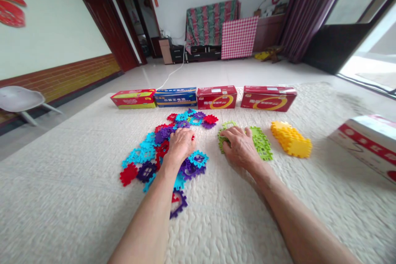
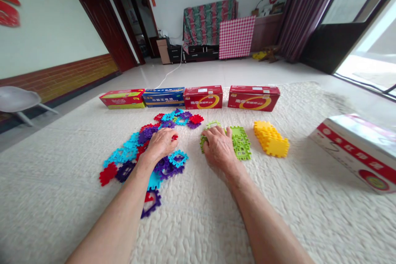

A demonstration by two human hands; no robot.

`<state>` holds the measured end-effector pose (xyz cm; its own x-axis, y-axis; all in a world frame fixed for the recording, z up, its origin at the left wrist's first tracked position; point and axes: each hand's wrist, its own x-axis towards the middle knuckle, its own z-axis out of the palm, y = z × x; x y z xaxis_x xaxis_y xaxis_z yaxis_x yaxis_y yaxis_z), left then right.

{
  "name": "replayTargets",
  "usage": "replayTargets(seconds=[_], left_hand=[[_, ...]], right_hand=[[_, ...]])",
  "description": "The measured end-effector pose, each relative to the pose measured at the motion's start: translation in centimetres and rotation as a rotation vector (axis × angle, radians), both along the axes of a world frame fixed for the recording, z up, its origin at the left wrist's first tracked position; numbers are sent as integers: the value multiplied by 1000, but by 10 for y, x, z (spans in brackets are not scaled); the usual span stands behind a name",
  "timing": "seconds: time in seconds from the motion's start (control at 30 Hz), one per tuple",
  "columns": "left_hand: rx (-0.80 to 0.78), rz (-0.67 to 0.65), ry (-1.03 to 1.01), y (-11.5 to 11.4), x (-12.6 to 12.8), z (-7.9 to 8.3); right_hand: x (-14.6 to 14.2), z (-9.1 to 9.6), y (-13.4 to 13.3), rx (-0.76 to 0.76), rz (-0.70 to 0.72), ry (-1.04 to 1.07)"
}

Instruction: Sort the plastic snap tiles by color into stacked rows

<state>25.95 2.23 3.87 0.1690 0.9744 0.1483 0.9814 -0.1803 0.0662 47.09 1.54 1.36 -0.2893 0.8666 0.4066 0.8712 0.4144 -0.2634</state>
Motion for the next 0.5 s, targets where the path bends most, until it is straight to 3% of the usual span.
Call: replayTargets(seconds=[0.13,0.3,0.5], left_hand=[[38,64,-2,-1,-2,-1],[108,-75,-68,6,5,-8],[52,-199,-16,50,39,8]], right_hand=[[1,-2,1,11,2,14],[1,-2,2,10,1,30],[-2,2,-2,-16,-23,35]])
